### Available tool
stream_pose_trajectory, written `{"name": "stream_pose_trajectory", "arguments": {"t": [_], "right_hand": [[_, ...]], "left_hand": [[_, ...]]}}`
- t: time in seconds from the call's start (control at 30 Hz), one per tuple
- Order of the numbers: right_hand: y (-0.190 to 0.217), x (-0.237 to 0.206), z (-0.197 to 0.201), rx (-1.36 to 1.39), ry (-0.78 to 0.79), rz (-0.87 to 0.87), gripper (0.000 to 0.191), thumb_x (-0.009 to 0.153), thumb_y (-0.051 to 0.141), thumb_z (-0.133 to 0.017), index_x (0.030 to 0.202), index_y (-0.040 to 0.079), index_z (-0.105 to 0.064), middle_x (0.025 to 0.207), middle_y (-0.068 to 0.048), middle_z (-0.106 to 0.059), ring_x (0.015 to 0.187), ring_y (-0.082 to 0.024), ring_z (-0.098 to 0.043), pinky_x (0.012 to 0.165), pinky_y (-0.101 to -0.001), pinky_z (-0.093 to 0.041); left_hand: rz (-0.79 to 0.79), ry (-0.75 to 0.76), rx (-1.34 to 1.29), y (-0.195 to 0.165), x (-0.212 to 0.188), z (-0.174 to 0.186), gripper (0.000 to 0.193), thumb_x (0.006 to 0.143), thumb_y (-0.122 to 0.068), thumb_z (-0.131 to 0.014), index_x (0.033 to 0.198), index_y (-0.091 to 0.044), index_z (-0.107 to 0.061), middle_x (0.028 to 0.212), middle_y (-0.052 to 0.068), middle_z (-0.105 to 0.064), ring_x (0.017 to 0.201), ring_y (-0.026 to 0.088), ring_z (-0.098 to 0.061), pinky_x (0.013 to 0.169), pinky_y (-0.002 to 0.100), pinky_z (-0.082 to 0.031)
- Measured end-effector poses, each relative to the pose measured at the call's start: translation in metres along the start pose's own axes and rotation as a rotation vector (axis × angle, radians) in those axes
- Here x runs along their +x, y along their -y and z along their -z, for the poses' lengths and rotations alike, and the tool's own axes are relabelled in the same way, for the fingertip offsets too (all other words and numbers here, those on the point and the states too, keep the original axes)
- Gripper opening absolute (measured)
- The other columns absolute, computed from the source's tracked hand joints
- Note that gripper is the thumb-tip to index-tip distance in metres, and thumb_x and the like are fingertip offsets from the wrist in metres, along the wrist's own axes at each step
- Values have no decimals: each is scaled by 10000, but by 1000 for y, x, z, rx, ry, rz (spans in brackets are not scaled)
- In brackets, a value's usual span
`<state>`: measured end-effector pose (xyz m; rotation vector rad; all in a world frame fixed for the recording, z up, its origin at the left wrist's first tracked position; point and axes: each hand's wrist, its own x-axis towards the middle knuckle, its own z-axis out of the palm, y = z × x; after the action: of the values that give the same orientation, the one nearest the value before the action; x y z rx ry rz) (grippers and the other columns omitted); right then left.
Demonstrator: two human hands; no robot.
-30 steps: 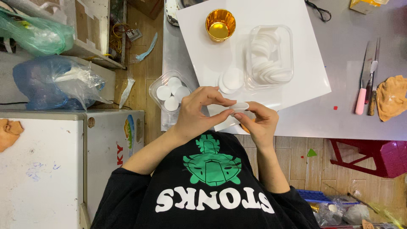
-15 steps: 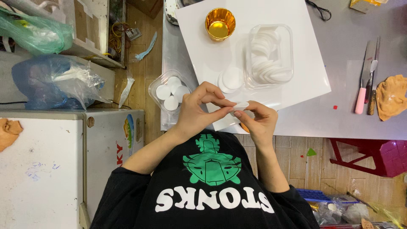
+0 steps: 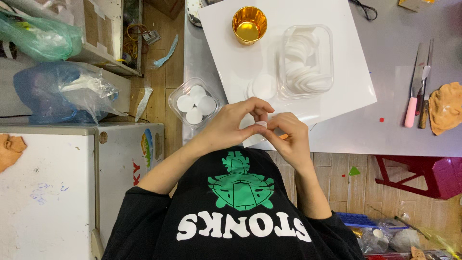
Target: The person retrieves a stack of white circular discs from a plastic container and repeatedly pinches and rolls each disc between the fingers to thin the edges, then places them into a second container. The process is repeated for multiple discs in a one-at-a-time manner.
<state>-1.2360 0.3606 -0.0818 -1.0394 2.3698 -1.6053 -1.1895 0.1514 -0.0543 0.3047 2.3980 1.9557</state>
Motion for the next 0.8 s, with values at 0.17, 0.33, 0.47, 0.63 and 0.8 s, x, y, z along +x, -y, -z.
{"name": "stream_pose_trajectory", "arguments": {"t": [0.17, 0.33, 0.47, 0.63, 0.8], "right_hand": [[16, 11, -9, -159, -63, -13, 146, 818, 72, -842, 849, 37, -704, 790, -63, -671, 738, -218, -608, 728, -330, -458], [23, 12, -12, 0, -172, -57, 111, 867, 18, -792, 950, 37, -720, 923, -69, -723, 841, -217, -666, 768, -313, -508], [21, 13, -11, -172, -207, 115, 158, 842, -12, -801, 954, 35, -701, 932, -76, -715, 888, -253, -650, 835, -363, -504], [18, 12, -14, -174, -222, 201, 184, 850, -19, -816, 976, 44, -698, 925, -60, -704, 919, -237, -646, 946, -416, -530], [17, 8, -18, 44, -233, 19, 165, 876, -15, -793, 1004, 50, -712, 986, -87, -726, 976, -241, -681, 882, -384, -544]], "left_hand": [[-265, -203, 336, -9, -2, -12, 402, 818, 97, -659, 1182, -66, -613, 944, 67, -653, 957, 277, -666, 874, 407, -523], [-152, -289, 145, -9, 0, -8, 270, 886, 108, -619, 1104, -45, -576, 1002, 90, -631, 917, 265, -668, 833, 362, -542], [-322, -241, 318, -11, -3, -2, 270, 860, 76, -714, 1071, -30, -583, 1005, 104, -648, 940, 310, -649, 860, 408, -503], [-350, -309, 347, -9, -5, -9, 267, 818, 121, -696, 995, -37, -574, 934, 80, -638, 935, 308, -649, 879, 408, -521], [-222, -395, 192, -1, -9, -12, 264, 824, 48, -799, 991, -42, -615, 940, 66, -708, 903, 238, -718, 813, 352, -566]]}}
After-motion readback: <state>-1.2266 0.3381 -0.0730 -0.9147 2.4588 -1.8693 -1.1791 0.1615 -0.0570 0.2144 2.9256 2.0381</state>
